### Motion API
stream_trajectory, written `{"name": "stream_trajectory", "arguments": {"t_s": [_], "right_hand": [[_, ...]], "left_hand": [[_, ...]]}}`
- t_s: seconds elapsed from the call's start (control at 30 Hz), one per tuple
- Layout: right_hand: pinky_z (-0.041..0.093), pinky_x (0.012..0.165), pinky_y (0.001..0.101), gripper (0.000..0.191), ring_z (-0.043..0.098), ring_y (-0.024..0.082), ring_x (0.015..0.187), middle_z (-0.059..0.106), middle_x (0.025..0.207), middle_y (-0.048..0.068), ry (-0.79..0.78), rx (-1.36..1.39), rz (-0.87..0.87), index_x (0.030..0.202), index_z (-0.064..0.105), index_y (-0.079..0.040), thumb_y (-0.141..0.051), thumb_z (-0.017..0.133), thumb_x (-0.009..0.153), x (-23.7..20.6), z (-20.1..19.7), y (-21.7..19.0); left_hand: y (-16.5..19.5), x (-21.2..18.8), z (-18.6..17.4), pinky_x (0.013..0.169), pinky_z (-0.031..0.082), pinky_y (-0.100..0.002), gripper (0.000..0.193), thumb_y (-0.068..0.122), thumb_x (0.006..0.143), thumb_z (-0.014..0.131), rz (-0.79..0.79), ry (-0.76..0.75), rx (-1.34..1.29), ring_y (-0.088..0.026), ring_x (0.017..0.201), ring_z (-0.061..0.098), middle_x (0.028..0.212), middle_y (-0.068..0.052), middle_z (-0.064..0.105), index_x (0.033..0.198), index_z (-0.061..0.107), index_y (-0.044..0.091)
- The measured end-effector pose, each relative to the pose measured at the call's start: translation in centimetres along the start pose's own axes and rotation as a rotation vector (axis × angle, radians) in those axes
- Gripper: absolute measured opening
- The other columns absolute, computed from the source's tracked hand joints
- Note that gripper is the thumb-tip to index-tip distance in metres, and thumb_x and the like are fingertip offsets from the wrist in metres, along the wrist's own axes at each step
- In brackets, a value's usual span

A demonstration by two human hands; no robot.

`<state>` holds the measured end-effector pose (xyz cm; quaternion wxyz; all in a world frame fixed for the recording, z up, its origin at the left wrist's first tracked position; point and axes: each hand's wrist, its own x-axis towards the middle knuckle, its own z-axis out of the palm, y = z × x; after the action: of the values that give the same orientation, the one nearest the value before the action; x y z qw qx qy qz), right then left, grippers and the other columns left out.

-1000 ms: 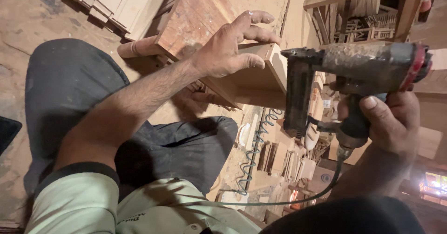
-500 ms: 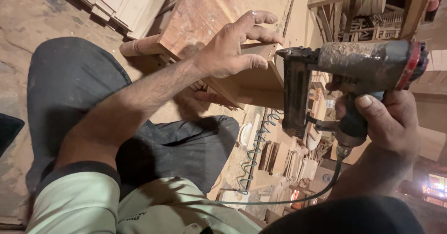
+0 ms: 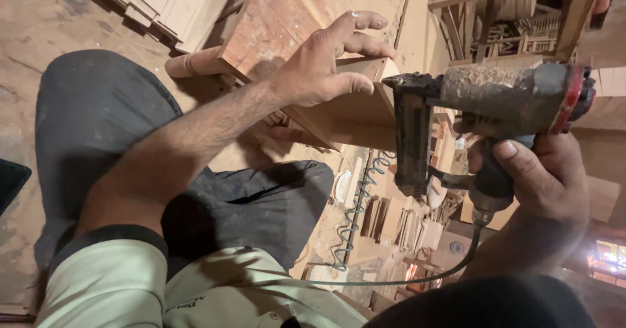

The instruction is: The person assembles small wooden boxes by applying glue to thin wooden strips and attaching them to a box frame. They use a pneumatic nail gun to fasten the pieces together, then set the completed box aside and repeat the process with another set of pieces.

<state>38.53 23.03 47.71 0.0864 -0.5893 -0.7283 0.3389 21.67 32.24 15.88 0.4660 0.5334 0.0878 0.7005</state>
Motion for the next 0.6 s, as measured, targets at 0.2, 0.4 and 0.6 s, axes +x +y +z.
{"name": "stream_trajectory", "arguments": {"t_s": [0.2, 0.4, 0.6], "right_hand": [[0.053, 0.081, 0.0295, 0.036, 0.064, 0.016, 0.092, 0.067, 0.108, 0.013, -0.035, -0.023, -0.053, 0.137, 0.054, 0.005, -0.012, 0.056, 0.106, 0.2, 0.2, -0.3], [0.058, 0.076, 0.0330, 0.048, 0.067, 0.017, 0.083, 0.066, 0.105, 0.014, 0.091, 0.021, -0.086, 0.143, 0.054, 0.003, -0.011, 0.056, 0.098, -4.3, 1.4, 4.2], [0.059, 0.080, 0.0382, 0.051, 0.067, 0.022, 0.093, 0.067, 0.114, 0.015, 0.036, 0.444, 0.272, 0.135, 0.053, 0.005, -0.010, 0.061, 0.087, -10.4, 7.4, 19.9]], "left_hand": [[0.7, -0.1, -0.2, 0.118, 0.043, -0.047, 0.061, 0.018, 0.087, 0.087, 0.045, 0.046, 0.114, -0.031, 0.139, 0.053, 0.146, -0.018, 0.056, 0.137, 0.054, 0.009], [1.1, -0.1, 0.1, 0.122, 0.049, -0.042, 0.072, 0.019, 0.095, 0.083, -0.023, -0.040, 0.009, -0.026, 0.142, 0.058, 0.147, -0.010, 0.063, 0.151, 0.041, 0.004], [-0.5, -0.1, -0.9, 0.120, 0.051, -0.043, 0.061, 0.016, 0.096, 0.079, 0.166, -0.060, 0.273, -0.029, 0.136, 0.063, 0.147, -0.015, 0.062, 0.149, 0.051, 0.005]]}}
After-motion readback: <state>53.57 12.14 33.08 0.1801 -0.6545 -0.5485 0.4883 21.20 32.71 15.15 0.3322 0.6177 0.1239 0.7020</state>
